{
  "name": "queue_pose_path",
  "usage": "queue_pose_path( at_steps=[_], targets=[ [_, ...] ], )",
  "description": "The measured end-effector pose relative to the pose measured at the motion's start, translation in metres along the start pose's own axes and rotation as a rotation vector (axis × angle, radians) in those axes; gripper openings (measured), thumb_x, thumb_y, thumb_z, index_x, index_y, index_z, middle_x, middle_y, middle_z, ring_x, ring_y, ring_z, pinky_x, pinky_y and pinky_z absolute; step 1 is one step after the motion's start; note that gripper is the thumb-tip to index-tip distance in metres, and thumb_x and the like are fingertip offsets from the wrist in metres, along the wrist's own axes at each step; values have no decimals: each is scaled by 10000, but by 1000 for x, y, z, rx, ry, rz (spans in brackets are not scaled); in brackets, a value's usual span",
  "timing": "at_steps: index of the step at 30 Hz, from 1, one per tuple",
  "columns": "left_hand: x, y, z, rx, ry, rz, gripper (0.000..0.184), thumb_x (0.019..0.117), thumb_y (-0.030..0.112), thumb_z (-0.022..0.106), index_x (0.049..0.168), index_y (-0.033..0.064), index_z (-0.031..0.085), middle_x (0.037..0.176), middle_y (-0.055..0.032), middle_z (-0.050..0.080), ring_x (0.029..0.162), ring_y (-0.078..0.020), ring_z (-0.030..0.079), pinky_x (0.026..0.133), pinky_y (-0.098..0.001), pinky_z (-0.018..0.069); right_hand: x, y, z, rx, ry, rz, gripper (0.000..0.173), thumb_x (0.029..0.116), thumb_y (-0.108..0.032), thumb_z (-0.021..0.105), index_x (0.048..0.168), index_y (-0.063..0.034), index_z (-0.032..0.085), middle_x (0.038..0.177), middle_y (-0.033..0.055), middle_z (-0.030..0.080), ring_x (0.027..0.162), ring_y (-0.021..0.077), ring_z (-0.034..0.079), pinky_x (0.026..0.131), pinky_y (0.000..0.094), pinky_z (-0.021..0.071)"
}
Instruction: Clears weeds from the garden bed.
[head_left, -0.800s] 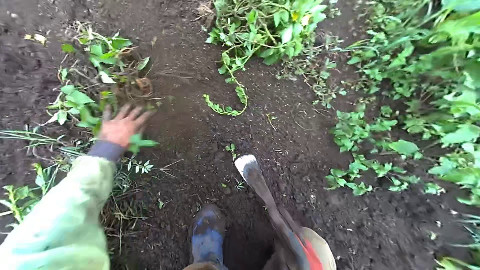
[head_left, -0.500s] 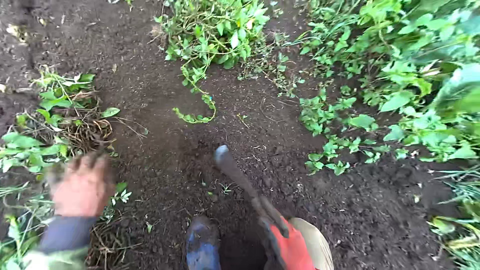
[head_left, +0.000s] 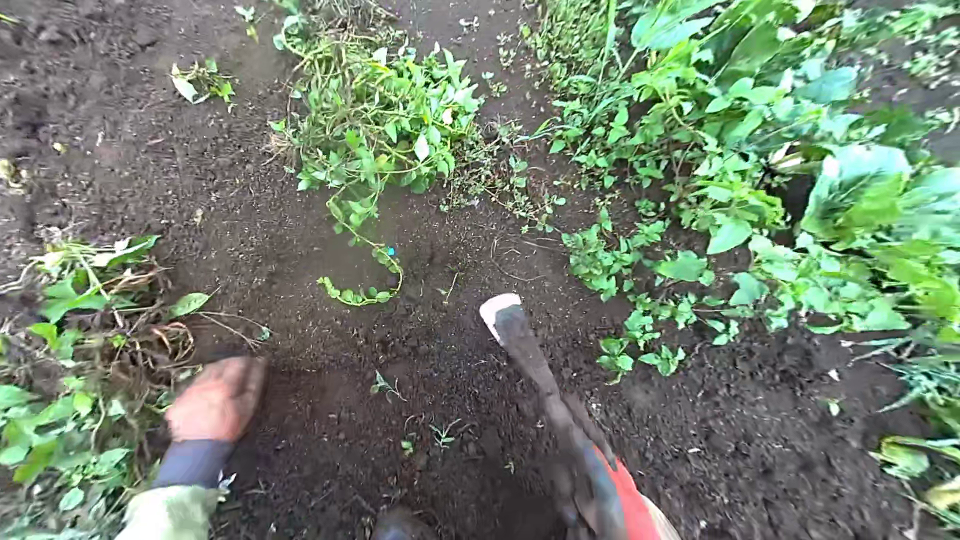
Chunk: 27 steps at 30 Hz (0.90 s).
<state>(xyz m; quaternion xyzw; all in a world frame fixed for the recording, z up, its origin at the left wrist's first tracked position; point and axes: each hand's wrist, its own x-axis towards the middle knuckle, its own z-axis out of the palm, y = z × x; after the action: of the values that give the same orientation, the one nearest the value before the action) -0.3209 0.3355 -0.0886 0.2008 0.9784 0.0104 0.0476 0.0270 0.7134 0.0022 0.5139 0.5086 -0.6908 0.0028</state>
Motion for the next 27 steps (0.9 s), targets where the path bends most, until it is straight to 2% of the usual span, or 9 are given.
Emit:
queue_pose_path(
  at_steps=[3,6,9,13,15,17,22,24,27],
  targets=[
    [35,1,-17,-94,153,-68,520,1057,498,426,1182,72,696,1154,-246,699,1080,-481,671,856,-715,507,69,-18,42,199,27,-75,467,1090,-480,393,1514,-288,422,646,-8,538,417,98,459,348,271,422],
    [79,43,-7,-201,208,66,375,1048,333,458,1306,149,660,1297,-227,653,1217,-464,617,950,-693,486,128,-75,102,43,192,-84,508,1084,-452,465,1532,-215,428,682,59,598,460,168,535,409,334,492],
    [113,92,19,-358,158,241,393,978,97,484,1315,165,676,1365,-217,622,1282,-475,570,1010,-696,455,94,-96,95,-234,303,-59,479,1073,-366,529,1509,-170,498,853,117,696,574,207,642,531,401,583],
    [121,116,58,-330,107,251,417,952,174,458,1298,241,683,1397,-70,629,1357,-376,526,1055,-723,369,22,-105,40,-350,299,46,496,1050,-380,568,1531,-278,500,799,85,693,524,185,615,460,378,553],
    [116,117,53,-318,59,209,373,980,193,461,1270,187,695,1359,-125,644,1340,-414,533,1063,-735,350,23,-128,20,-648,229,87,452,1056,-317,560,1502,-254,535,1123,65,739,874,176,719,776,404,606],
    [116,116,48,-279,49,198,363,966,208,477,1249,165,700,1329,-157,651,1316,-440,542,1045,-750,353,44,-173,17,-1028,97,95,479,1050,-349,551,1521,-272,511,1327,130,678,1191,295,665,1033,547,507],
    [119,115,45,-143,-1,159,371,993,232,451,1274,196,690,1318,-149,662,1322,-424,544,1056,-728,360,10,-246,-21,-1328,-19,153,481,1049,-480,527,1495,-299,528,1183,178,714,1124,409,667,941,661,491],
    [121,114,47,-78,-22,144,379,999,246,445,1299,208,674,1355,-149,645,1347,-420,527,1062,-722,363,-29,-224,-85,-1136,53,128,413,1038,-433,580,1437,-325,586,1107,134,739,999,329,712,872,603,548],
    [135,125,32,76,-151,104,394,1011,267,445,1348,185,633,1380,-196,621,1327,-453,541,982,-724,443,-97,-141,-169,-551,252,244,430,1038,-419,579,1465,-366,566,881,74,724,590,198,657,538,417,584]
  ],
)
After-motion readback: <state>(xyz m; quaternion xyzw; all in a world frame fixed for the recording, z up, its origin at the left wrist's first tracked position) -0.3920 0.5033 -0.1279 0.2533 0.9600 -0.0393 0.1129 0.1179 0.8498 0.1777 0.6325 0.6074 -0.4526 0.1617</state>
